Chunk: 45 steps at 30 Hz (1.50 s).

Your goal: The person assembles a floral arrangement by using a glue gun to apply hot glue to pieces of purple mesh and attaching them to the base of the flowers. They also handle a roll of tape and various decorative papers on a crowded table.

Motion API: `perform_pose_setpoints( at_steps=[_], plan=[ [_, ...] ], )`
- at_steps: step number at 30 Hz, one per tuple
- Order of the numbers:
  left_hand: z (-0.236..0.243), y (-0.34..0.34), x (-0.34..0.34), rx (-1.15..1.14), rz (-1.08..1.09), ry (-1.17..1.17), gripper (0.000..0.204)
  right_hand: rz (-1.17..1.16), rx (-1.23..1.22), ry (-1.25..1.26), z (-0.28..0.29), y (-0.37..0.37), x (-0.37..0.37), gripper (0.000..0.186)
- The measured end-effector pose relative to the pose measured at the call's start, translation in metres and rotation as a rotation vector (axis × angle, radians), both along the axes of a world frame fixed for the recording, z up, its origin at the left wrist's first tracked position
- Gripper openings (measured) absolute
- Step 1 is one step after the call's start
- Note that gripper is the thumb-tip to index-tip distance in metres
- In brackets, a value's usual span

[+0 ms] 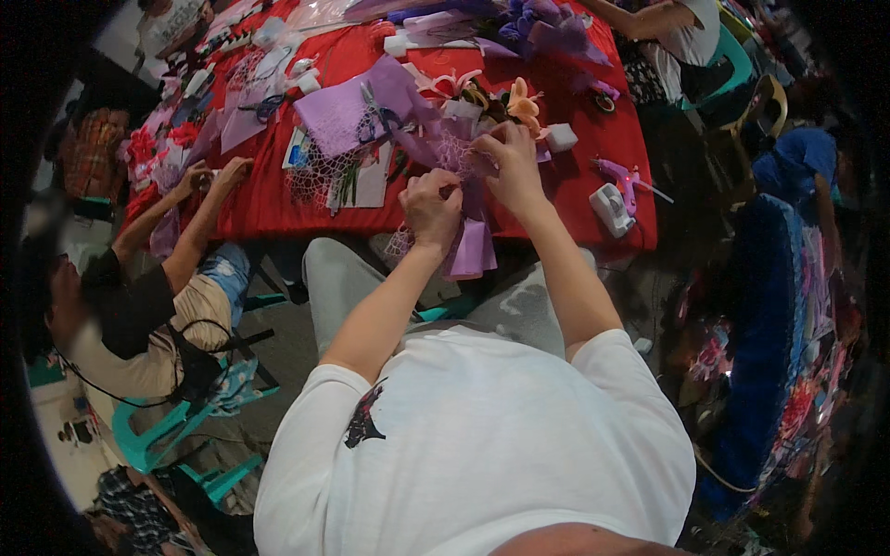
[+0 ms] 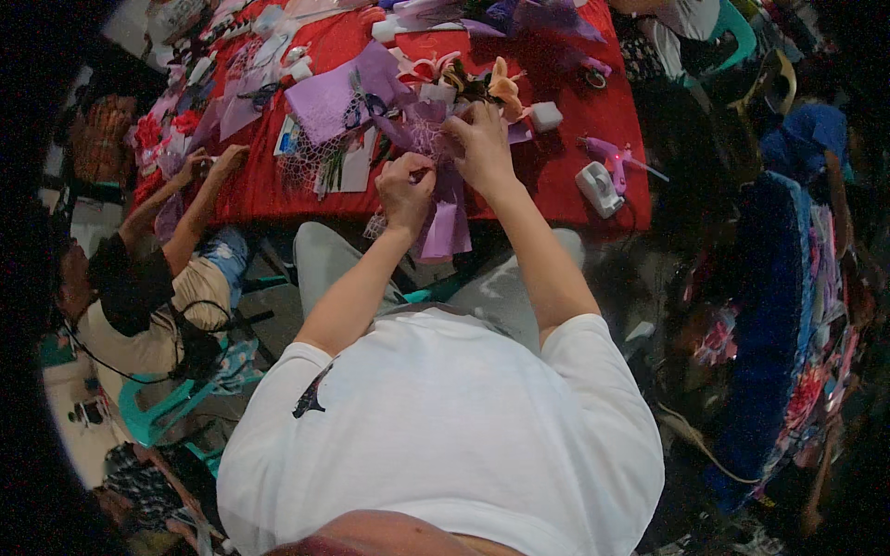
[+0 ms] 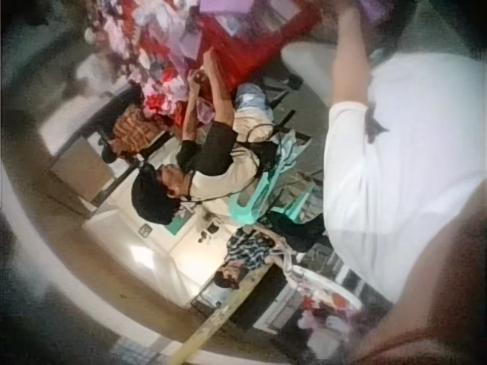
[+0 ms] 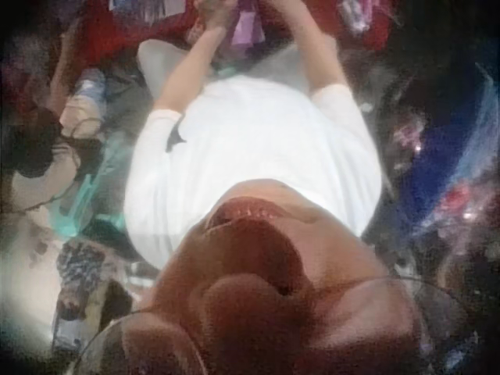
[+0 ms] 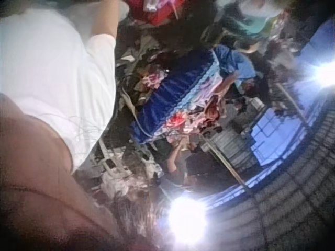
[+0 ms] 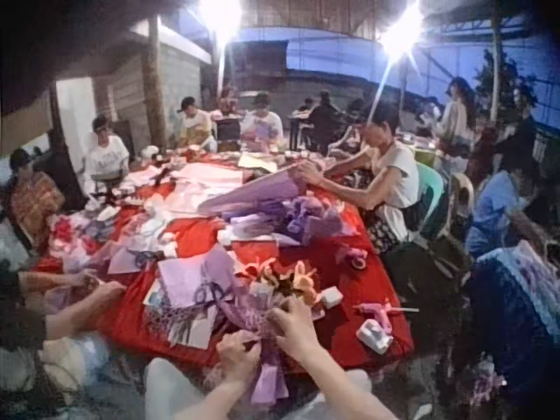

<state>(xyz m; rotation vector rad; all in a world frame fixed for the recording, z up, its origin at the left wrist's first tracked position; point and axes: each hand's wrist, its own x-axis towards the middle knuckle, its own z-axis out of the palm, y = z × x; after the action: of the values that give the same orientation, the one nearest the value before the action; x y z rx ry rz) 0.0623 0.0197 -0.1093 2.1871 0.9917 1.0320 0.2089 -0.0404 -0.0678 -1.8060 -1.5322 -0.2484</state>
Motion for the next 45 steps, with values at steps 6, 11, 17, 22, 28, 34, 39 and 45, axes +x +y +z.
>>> perform_pose_setpoints(
  at_steps=[6, 11, 17, 22, 28, 34, 39, 45],
  plan=[
    [-0.002, -0.003, -0.009, 0.150, -0.039, 0.059, 0.012, 0.137, -0.046, -0.235, 0.024, 0.027, 0.002, 0.016],
    [0.001, -0.004, -0.003, 0.132, -0.028, 0.098, 0.011, 0.206, -0.175, -0.304, 0.030, 0.035, 0.010, 0.019],
    [0.021, 0.001, -0.003, -0.423, -0.045, -0.038, 0.014, 0.018, 0.122, -0.010, 0.074, -0.016, 0.009, 0.021],
    [0.023, 0.020, 0.003, -0.300, 0.017, 0.175, 0.023, 0.239, -0.106, 0.177, 0.044, -0.079, -0.035, 0.011],
    [0.042, 0.003, 0.019, -0.202, 0.145, 0.260, 0.026, -0.059, 0.204, 0.451, -0.013, -0.047, -0.027, 0.044],
    [0.040, -0.021, 0.028, -0.281, 0.309, 0.308, 0.050, -0.027, 0.150, 0.258, -0.005, 0.001, -0.014, 0.025],
    [-0.019, -0.016, 0.023, -0.410, 0.419, -0.068, 0.052, 0.273, 0.046, 0.103, 0.007, 0.026, -0.014, 0.019],
    [-0.008, -0.033, 0.024, -0.208, 0.428, 0.132, 0.048, 0.151, -0.110, -0.055, 0.000, 0.048, 0.011, 0.017]
  ],
)
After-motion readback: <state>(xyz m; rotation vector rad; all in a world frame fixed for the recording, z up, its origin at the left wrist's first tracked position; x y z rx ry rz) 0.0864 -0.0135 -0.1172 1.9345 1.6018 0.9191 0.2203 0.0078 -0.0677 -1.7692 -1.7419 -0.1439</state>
